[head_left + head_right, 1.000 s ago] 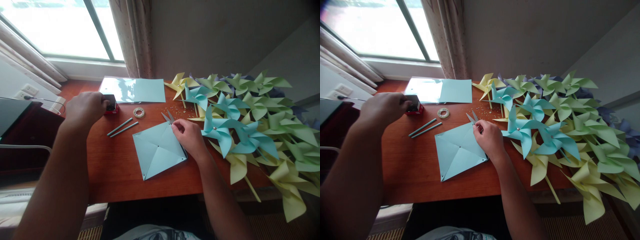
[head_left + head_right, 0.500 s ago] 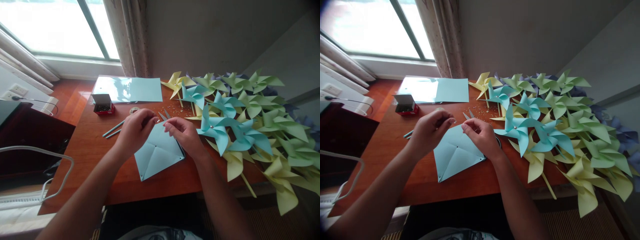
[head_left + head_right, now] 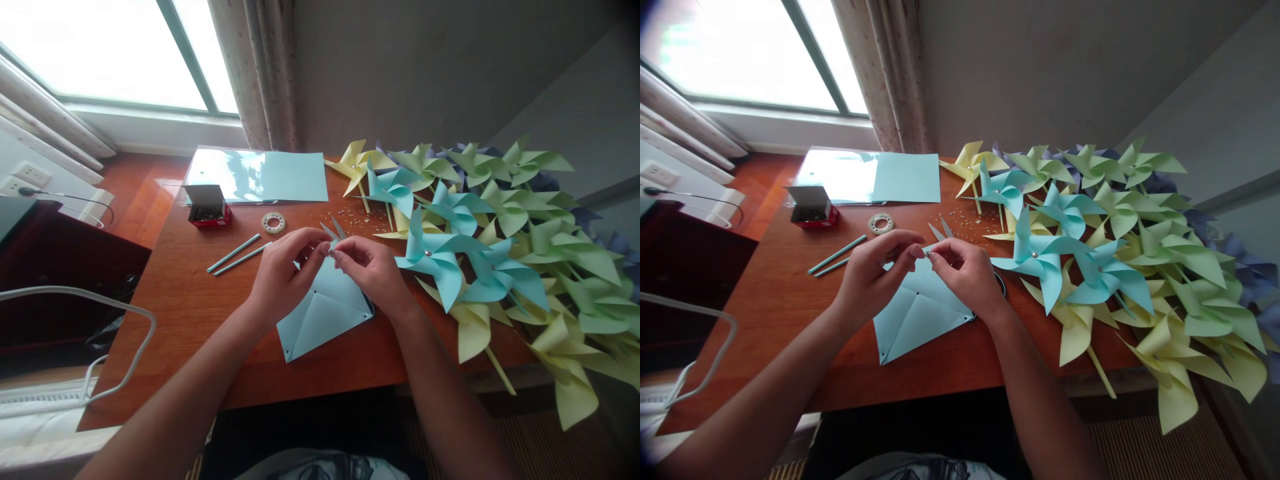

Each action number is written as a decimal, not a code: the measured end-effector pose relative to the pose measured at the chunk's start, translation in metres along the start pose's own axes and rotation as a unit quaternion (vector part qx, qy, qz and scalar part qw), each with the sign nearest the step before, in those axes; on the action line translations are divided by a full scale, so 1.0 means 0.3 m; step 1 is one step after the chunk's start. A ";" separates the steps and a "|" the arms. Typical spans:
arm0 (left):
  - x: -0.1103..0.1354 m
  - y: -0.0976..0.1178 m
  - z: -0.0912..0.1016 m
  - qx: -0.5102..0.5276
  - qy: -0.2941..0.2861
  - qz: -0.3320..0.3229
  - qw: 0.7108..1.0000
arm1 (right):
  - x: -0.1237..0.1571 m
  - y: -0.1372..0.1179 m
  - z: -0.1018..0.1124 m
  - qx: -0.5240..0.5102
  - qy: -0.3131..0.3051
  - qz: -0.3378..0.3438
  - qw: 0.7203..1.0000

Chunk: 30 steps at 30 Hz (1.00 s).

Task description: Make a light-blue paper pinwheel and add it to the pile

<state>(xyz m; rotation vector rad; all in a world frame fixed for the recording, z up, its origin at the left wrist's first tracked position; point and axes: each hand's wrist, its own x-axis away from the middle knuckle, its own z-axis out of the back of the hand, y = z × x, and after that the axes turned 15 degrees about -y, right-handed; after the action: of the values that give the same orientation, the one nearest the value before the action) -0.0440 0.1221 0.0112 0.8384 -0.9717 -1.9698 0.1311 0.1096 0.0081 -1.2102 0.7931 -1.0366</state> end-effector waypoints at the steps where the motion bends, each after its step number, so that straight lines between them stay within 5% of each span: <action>1: 0.001 -0.002 0.003 0.023 -0.001 0.010 1.000 | 0.000 0.000 -0.001 0.004 0.001 0.000 1.000; 11: 0.002 -0.021 0.003 0.017 -0.036 0.050 0.998 | 0.002 -0.005 -0.003 0.162 0.024 0.038 0.986; 19: -0.011 -0.056 0.022 0.028 0.011 0.085 0.996 | 0.012 0.019 0.053 0.338 0.044 -0.091 0.936; 30: -0.015 -0.122 -0.015 0.073 0.020 0.130 0.989 | 0.019 0.005 0.050 0.364 0.025 -0.142 0.920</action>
<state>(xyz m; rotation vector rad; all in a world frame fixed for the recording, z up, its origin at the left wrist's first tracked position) -0.0508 0.1394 -0.0210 0.7837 -1.1503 -1.6708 0.1470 0.1095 0.0101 -0.6571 0.2108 -1.4375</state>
